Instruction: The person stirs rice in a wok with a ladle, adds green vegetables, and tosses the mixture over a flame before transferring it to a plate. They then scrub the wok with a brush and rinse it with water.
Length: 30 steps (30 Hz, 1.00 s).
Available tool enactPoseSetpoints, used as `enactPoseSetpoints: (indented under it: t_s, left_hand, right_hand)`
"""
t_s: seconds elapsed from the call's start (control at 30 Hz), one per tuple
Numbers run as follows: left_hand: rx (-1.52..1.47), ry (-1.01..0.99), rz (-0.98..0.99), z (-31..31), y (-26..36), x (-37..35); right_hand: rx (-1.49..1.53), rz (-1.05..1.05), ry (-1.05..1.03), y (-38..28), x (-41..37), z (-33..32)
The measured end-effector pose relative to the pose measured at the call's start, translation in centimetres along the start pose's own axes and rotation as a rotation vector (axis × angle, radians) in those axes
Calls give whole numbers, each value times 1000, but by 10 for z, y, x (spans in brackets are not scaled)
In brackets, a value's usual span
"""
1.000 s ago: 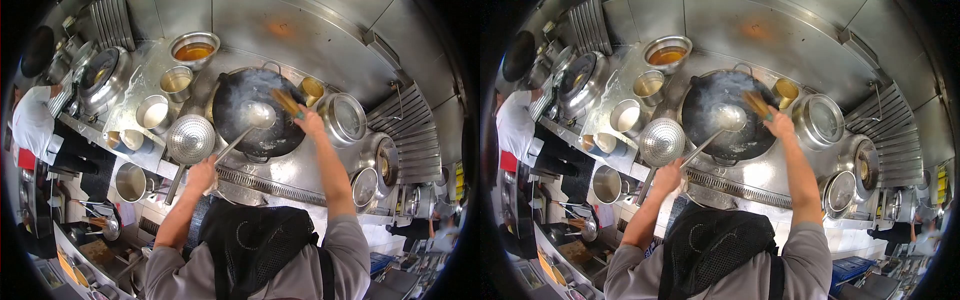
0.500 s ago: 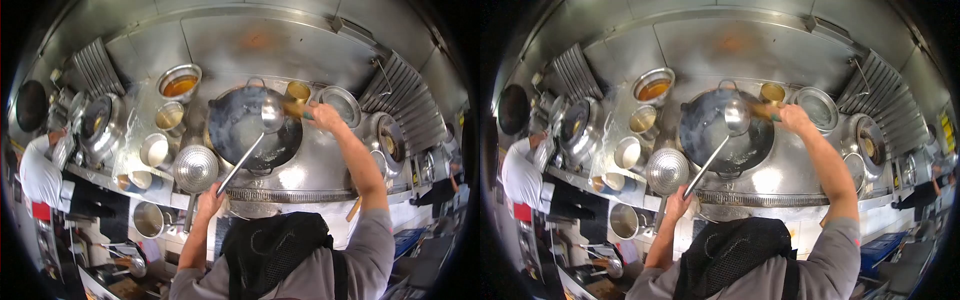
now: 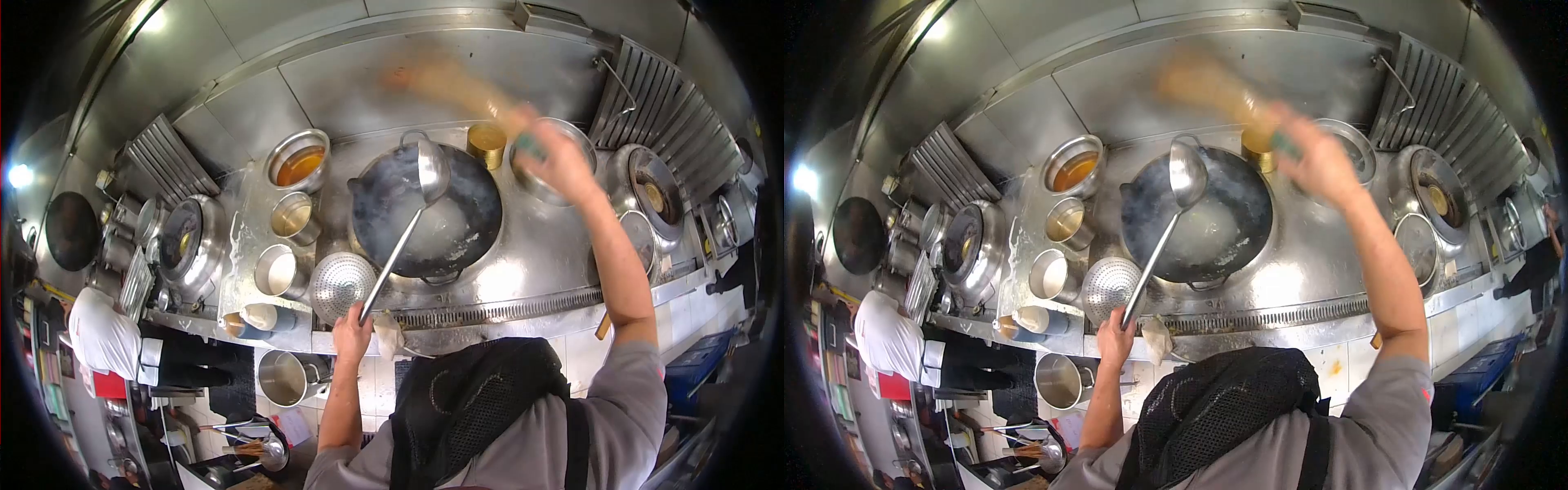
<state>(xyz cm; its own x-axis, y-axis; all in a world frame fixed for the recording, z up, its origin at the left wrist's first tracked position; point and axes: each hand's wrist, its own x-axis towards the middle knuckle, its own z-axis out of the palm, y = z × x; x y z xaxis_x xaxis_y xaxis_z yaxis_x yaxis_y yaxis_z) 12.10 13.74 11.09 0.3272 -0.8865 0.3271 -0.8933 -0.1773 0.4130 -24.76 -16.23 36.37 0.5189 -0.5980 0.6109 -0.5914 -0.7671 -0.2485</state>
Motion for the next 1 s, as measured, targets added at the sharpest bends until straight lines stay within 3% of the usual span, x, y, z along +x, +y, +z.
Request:
enactPoseSetpoints:
  t_s: [0.03,0.1,0.13,0.23,0.27,0.33,0.37,0.43,0.47,0.53,0.6,0.67,0.73,0.77,0.83,0.87,0.93,1.0]
  left_hand:
    - [-1,-3,2,4,6,1]
    - [-59,-20,-31,7,11,3]
    - [-58,-18,-25,5,11,3]
    - [-37,-29,-55,5,18,0]
    - [-35,-35,-67,4,19,-2]
    - [13,-69,-95,2,23,-4]
    - [15,-68,-102,2,26,-4]
    - [0,-58,-82,2,34,-2]
    - [-19,-47,-57,2,37,-1]
    - [-10,-90,-71,6,40,-3]
    - [-1,-138,-84,6,38,-11]
    - [34,-126,-88,5,32,-18]
    - [69,-159,-115,5,33,-26]
    - [39,-164,-107,6,34,-28]
    - [11,-169,-90,12,34,-28]
    - [-98,-172,-97,16,36,-24]
    - [-210,-174,-79,22,44,-15]
    - [-545,-317,-222,20,50,-9]
  right_hand:
    - [-295,122,-473,-15,-12,10]
    - [-505,44,-806,7,-24,28]
    - [-505,48,-800,15,-32,27]
    - [-369,231,-493,30,-38,8]
    - [-362,226,-505,22,-36,-5]
    - [15,309,-16,2,-31,-24]
    - [19,310,-21,-4,-31,-14]
    - [173,177,409,-13,-36,16]
    - [171,181,411,-11,-43,26]
    - [-249,255,-404,-7,-60,35]
    - [-446,304,-740,18,-40,12]
    - [-500,243,-657,57,-47,-4]
    - [-114,184,-152,76,-50,-18]
    - [-103,187,-167,70,-52,-9]
    - [188,330,226,46,-51,10]
    - [187,338,235,41,-51,16]
    - [-409,61,-987,39,-53,18]
    - [-385,118,-964,43,-57,7]
